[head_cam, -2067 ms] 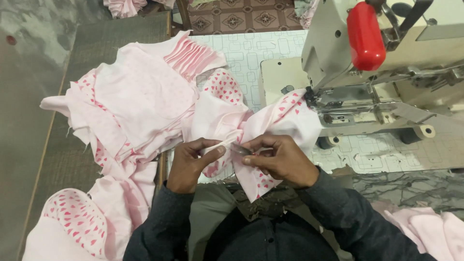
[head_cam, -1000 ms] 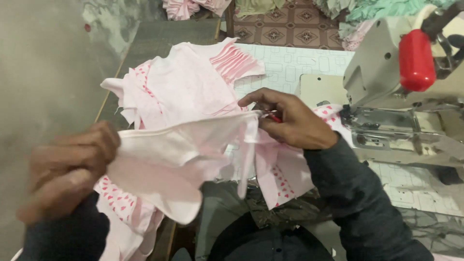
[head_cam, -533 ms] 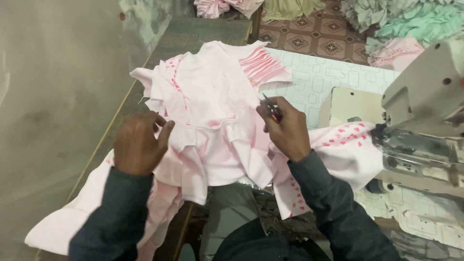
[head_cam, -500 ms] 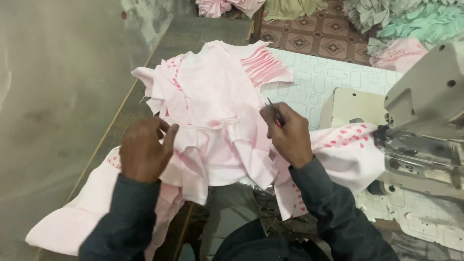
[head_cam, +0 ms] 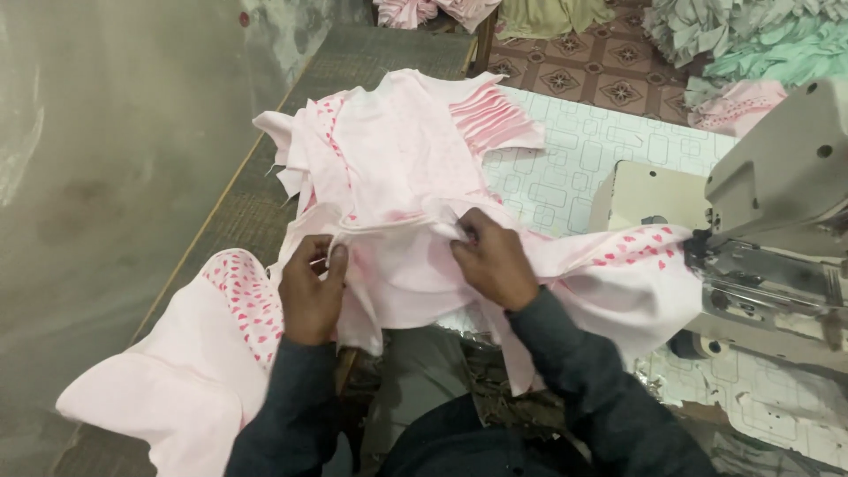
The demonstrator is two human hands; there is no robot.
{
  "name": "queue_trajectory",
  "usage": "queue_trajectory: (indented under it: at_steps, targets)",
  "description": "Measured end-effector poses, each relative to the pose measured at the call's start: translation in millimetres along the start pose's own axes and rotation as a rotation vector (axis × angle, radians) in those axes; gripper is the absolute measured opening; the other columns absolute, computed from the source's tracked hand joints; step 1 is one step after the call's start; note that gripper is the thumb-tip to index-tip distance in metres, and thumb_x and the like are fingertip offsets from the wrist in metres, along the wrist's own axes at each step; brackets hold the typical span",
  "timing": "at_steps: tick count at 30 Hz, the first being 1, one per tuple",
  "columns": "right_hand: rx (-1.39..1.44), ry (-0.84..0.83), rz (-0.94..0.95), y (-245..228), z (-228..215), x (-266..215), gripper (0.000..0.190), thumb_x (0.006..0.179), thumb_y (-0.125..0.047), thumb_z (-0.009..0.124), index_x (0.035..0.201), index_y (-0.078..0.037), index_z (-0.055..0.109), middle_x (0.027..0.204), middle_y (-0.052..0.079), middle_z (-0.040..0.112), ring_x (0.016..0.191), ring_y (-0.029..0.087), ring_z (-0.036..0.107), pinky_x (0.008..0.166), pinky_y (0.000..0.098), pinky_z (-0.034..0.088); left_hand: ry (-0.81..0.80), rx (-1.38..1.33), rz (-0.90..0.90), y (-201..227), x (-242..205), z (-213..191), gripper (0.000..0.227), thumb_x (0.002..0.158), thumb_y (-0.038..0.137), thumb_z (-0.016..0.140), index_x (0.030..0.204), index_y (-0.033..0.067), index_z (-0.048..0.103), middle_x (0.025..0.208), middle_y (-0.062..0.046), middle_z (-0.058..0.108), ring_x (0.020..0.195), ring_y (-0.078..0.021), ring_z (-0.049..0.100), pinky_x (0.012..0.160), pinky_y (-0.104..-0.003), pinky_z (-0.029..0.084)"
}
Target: A worker uses hand snips to trim excess threads and separate pink fabric garments on a sewing factory workbench.
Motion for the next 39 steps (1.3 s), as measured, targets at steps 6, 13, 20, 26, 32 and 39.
queue_trajectory:
  at_steps: [6, 13, 20, 26, 32, 39]
  targets:
    - [0.219, -0.360, -0.191, -127.0, -98.5, 5.3, 0.029, 0.075, -0.004, 0.057, 0.100, -0.001, 0.072, 0.087, 0.021, 0.076, 0.088, 0.039, 0.072, 0.089, 0.0545, 0.056, -0.363, -0.737, -0.196, 81.2, -29.7, -55.9, 0.029, 0.100, 0.021, 0.059, 0.119, -0.0010, 0.061, 0.090, -0.022, 0.071, 0.077, -0.0306, 0.075, 0.067, -0.049, 0.065]
    - [-0.005, 0.298, -0.915, -214.5, -60.9, 18.2, 0.013, 0.097, 0.008, 0.058, 0.100, 0.000, 0.068, 0.094, 0.013, 0.078, 0.079, 0.032, 0.075, 0.059, 0.0390, 0.050, -0.101, 0.389, 0.466, 128.6, -15.4, -215.7, 0.032, 0.095, 0.007, 0.075, 0.126, 0.0054, 0.075, 0.110, -0.015, 0.072, 0.090, -0.0204, 0.063, 0.059, -0.031, 0.048]
    - [0.217, -0.025, -1.079, -228.3, 59.9, 2.4, 0.030, 0.106, -0.002, 0.060, 0.136, -0.007, 0.058, 0.139, 0.020, 0.066, 0.132, 0.048, 0.065, 0.082, 0.0412, 0.071, -0.117, 1.107, 0.562, 26.8, -101.7, -264.8, 0.075, 0.078, 0.027, 0.072, 0.144, 0.0565, 0.052, 0.143, -0.016, 0.059, 0.109, -0.0352, 0.056, 0.109, -0.069, 0.035]
    - [-0.178, -0.518, -1.210, -128.9, 193.9, -49.2, 0.061, 0.086, 0.000, 0.062, 0.140, -0.027, 0.063, 0.156, -0.002, 0.053, 0.150, 0.032, 0.042, 0.048, 0.0467, 0.049, -0.719, 1.063, -0.249, -115.8, -173.2, -187.6, 0.069, 0.099, 0.040, 0.059, 0.153, 0.0681, 0.029, 0.158, -0.007, 0.029, 0.136, -0.0356, 0.037, 0.103, -0.065, 0.042]
    - [0.075, -0.180, -1.223, -151.9, 153.8, -61.8, 0.055, 0.078, 0.013, 0.052, 0.125, -0.014, 0.065, 0.141, -0.001, 0.067, 0.137, 0.024, 0.061, 0.051, 0.0360, 0.052, -0.234, 0.766, 0.463, -56.4, -138.8, -187.8, 0.040, 0.094, 0.019, 0.067, 0.134, 0.0157, 0.065, 0.103, -0.011, 0.072, 0.093, -0.0337, 0.066, 0.081, -0.045, 0.051]
    - [-0.127, -0.330, -1.168, -100.4, 225.4, -83.2, 0.055, 0.091, -0.013, 0.065, 0.145, -0.011, 0.053, 0.156, 0.007, 0.053, 0.148, 0.030, 0.046, 0.077, 0.0447, 0.062, -0.315, 0.960, 0.467, -144.0, -44.7, -126.5, 0.080, 0.090, 0.021, 0.067, 0.161, 0.0206, 0.030, 0.149, -0.026, 0.048, 0.125, -0.0478, 0.053, 0.101, -0.055, 0.047]
Point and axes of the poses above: each hand's wrist, its own x-axis towards the middle knuckle, its own z-axis out of the palm, y = z × x, the point moved 6 cm from there along x, towards the middle knuckle
